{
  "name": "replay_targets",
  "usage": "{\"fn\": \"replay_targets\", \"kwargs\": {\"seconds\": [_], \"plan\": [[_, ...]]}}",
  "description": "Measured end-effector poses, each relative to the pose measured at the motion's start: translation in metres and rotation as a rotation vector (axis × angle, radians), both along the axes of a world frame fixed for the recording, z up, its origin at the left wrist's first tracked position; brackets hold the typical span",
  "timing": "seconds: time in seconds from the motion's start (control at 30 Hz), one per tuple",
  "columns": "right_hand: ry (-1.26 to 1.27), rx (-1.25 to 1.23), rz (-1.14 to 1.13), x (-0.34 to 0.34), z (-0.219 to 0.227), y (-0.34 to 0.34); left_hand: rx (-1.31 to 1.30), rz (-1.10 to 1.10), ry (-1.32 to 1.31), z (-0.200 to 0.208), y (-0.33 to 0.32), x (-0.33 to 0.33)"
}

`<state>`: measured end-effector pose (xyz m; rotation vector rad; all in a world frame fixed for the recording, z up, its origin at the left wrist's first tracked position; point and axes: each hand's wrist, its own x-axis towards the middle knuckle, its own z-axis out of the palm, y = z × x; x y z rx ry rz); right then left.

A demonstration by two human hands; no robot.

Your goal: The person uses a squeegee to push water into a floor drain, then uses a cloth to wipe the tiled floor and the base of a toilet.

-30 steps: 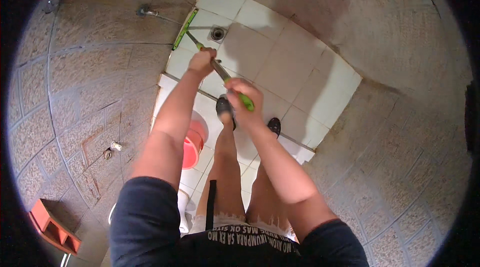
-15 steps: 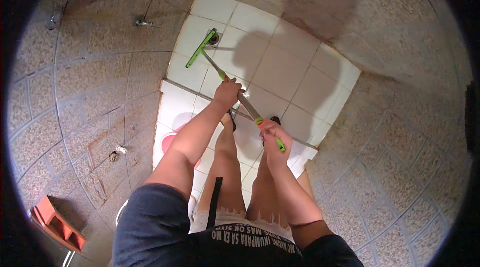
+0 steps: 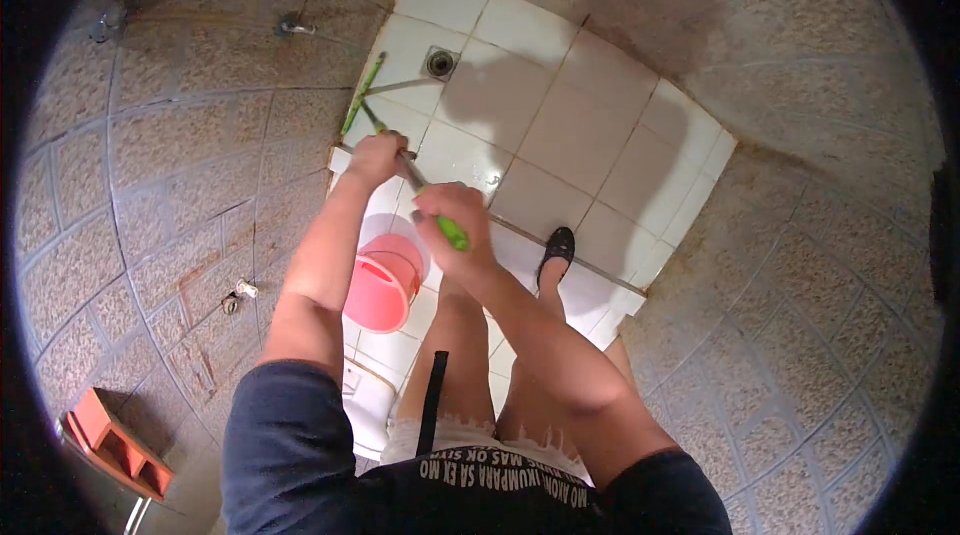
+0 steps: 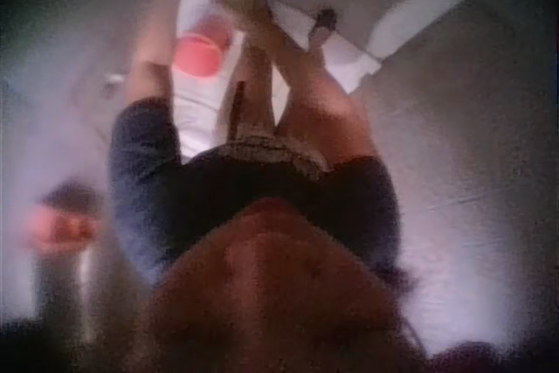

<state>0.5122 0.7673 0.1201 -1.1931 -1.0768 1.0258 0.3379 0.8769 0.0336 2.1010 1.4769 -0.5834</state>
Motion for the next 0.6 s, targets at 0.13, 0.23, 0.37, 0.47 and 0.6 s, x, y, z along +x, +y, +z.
{"fn": "replay_targets", "kwargs": {"seconds": [0.13,0.23,0.37,0.47,0.6], "plan": [[-0.052,-0.013,0.436,-0.007,-0.005,0.005,0.064,0.168,-0.056,-0.020,-0.029,-0.035],[-0.127,0.027,0.527,0.022,0.005,0.006,0.293,0.436,-0.247,-0.040,-0.051,-0.008],[-0.265,0.008,0.549,0.081,0.040,0.021,0.412,0.548,-0.476,-0.036,-0.056,0.061],[-0.287,-0.091,0.609,0.099,0.064,0.025,0.436,0.648,-0.535,-0.011,-0.057,0.092],[-0.280,-0.038,0.605,0.098,0.087,0.023,0.415,0.743,-0.645,-0.004,-0.060,0.105]]}}
